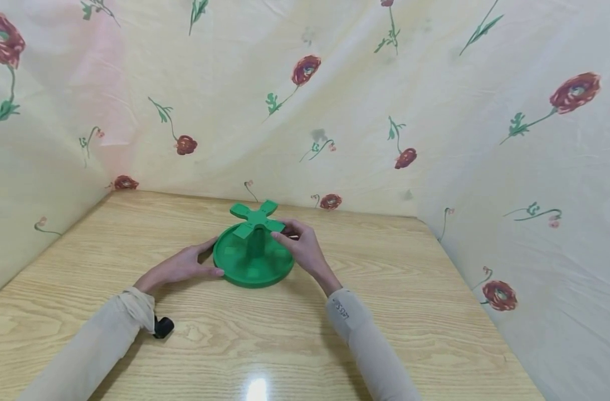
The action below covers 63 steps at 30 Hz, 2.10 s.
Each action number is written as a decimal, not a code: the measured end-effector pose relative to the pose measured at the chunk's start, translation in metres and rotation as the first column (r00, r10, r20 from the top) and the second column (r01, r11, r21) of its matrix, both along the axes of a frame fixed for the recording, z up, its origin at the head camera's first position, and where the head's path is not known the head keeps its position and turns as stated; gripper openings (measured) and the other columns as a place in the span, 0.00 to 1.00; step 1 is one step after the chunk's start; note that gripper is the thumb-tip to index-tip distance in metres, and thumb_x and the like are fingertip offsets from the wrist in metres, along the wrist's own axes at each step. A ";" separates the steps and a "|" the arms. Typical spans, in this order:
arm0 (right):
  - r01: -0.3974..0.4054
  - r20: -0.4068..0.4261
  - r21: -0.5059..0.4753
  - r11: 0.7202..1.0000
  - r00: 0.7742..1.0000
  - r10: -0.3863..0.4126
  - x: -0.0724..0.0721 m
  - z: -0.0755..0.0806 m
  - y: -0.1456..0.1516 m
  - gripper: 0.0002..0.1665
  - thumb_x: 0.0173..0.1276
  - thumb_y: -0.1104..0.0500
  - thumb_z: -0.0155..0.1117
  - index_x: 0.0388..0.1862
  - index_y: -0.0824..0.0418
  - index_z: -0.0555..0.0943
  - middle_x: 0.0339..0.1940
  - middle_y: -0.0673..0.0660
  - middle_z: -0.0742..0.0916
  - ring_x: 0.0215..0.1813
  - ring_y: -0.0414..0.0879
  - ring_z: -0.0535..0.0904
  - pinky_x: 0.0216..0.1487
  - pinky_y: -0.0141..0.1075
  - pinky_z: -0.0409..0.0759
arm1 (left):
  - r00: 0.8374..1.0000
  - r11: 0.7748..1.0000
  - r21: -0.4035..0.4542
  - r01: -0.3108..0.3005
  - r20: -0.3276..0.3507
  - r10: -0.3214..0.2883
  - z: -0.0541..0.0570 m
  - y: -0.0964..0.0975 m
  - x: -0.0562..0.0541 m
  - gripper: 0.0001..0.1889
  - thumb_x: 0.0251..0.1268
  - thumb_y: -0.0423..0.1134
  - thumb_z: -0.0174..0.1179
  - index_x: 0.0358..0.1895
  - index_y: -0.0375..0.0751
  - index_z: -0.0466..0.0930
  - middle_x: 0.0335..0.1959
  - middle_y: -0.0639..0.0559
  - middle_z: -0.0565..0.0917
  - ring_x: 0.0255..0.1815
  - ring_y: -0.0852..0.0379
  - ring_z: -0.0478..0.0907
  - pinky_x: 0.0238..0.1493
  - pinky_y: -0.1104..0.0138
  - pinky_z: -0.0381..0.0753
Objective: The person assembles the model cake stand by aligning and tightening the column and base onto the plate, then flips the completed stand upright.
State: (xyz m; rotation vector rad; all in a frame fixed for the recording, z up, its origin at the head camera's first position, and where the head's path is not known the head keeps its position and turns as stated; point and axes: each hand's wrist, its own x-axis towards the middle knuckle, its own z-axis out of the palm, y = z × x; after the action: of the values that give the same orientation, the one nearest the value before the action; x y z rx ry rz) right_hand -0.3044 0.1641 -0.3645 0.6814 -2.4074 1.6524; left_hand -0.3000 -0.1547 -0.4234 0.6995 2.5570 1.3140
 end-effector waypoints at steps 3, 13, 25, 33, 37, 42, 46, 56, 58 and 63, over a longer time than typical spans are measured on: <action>0.009 -0.009 0.000 1.000 1.000 -0.009 0.002 0.000 0.000 0.19 0.75 0.62 0.67 0.61 0.68 0.83 0.45 0.62 0.87 0.48 0.51 0.82 0.54 0.38 0.82 | 1.000 1.000 0.001 0.001 -0.006 -0.001 0.001 0.000 0.000 0.56 0.66 0.54 0.72 0.84 0.33 0.45 0.82 0.34 0.52 0.82 0.36 0.47 0.77 0.42 0.55; 0.047 -0.086 0.008 0.999 0.995 -0.046 0.008 -0.004 -0.006 0.17 0.73 0.63 0.70 0.58 0.68 0.85 0.42 0.60 0.88 0.46 0.51 0.84 0.48 0.34 0.83 | 1.000 1.000 0.000 0.009 -0.023 -0.009 0.000 0.001 0.000 0.55 0.67 0.53 0.72 0.83 0.31 0.45 0.81 0.31 0.54 0.81 0.34 0.49 0.76 0.41 0.56; 0.092 -0.188 0.015 0.996 0.978 -0.088 0.017 -0.008 -0.016 0.17 0.71 0.64 0.72 0.56 0.68 0.85 0.38 0.59 0.89 0.42 0.50 0.84 0.45 0.40 0.84 | 1.000 1.000 -0.004 0.009 -0.009 -0.009 0.001 0.002 0.001 0.57 0.65 0.55 0.72 0.84 0.33 0.44 0.82 0.35 0.52 0.82 0.37 0.48 0.77 0.43 0.55; 0.123 -0.234 0.018 0.992 0.965 -0.116 0.022 -0.011 -0.024 0.19 0.70 0.62 0.74 0.57 0.68 0.85 0.38 0.58 0.89 0.41 0.51 0.86 0.44 0.44 0.85 | 1.000 1.000 -0.003 0.018 -0.025 -0.018 0.000 0.001 0.000 0.55 0.67 0.53 0.72 0.83 0.30 0.45 0.81 0.31 0.54 0.81 0.34 0.49 0.76 0.41 0.56; 0.134 -0.282 0.026 0.991 0.952 -0.121 0.024 -0.013 -0.027 0.19 0.69 0.62 0.74 0.57 0.67 0.85 0.37 0.57 0.89 0.40 0.49 0.86 0.43 0.44 0.86 | 1.000 1.000 -0.005 0.017 -0.016 -0.017 0.000 0.001 0.000 0.56 0.66 0.54 0.72 0.83 0.31 0.44 0.82 0.32 0.53 0.82 0.35 0.49 0.76 0.41 0.56; 0.155 -0.305 0.051 0.987 0.943 -0.133 0.029 -0.013 -0.031 0.20 0.69 0.62 0.75 0.56 0.71 0.84 0.36 0.58 0.89 0.39 0.48 0.86 0.45 0.43 0.86 | 1.000 1.000 -0.001 0.013 0.002 -0.013 0.001 0.002 -0.001 0.57 0.65 0.55 0.72 0.84 0.33 0.44 0.82 0.34 0.52 0.82 0.36 0.48 0.76 0.42 0.56; 0.158 -0.327 0.053 0.986 0.936 -0.132 0.031 -0.011 -0.033 0.17 0.71 0.62 0.72 0.53 0.73 0.84 0.37 0.59 0.89 0.40 0.51 0.86 0.46 0.46 0.86 | 1.000 1.000 0.003 0.008 0.003 -0.008 0.000 0.002 0.000 0.57 0.65 0.55 0.73 0.84 0.34 0.44 0.82 0.34 0.53 0.82 0.37 0.48 0.76 0.42 0.56; 0.242 -0.468 -0.038 0.970 0.853 -0.231 0.013 -0.009 -0.019 0.11 0.74 0.66 0.65 0.49 0.74 0.83 0.37 0.64 0.87 0.41 0.56 0.82 0.44 0.53 0.82 | 1.000 1.000 -0.017 0.001 -0.013 -0.001 0.002 0.002 0.001 0.56 0.66 0.55 0.72 0.84 0.33 0.44 0.82 0.34 0.53 0.82 0.36 0.49 0.76 0.42 0.56; 0.241 -0.482 -0.038 0.970 0.846 -0.230 0.007 -0.009 -0.016 0.12 0.74 0.67 0.65 0.52 0.75 0.82 0.41 0.67 0.86 0.44 0.59 0.82 0.47 0.55 0.82 | 1.000 1.000 -0.014 0.001 -0.012 -0.001 0.002 0.001 0.001 0.56 0.66 0.54 0.72 0.84 0.33 0.44 0.82 0.34 0.53 0.82 0.36 0.49 0.76 0.42 0.56; 0.218 -0.441 0.000 0.976 0.876 -0.195 -0.004 -0.010 -0.008 0.19 0.76 0.67 0.63 0.61 0.76 0.78 0.54 0.71 0.82 0.56 0.65 0.78 0.54 0.56 0.81 | 1.000 1.000 -0.001 0.013 -0.021 -0.013 0.001 0.002 0.001 0.55 0.67 0.53 0.71 0.83 0.31 0.45 0.81 0.32 0.54 0.81 0.35 0.49 0.76 0.41 0.57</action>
State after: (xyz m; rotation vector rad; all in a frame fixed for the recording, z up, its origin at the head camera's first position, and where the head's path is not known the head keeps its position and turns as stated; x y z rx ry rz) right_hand -0.3088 0.1559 -0.3745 0.6882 -2.1132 1.2025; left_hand -0.2995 -0.1530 -0.4219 0.7316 2.5647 1.3090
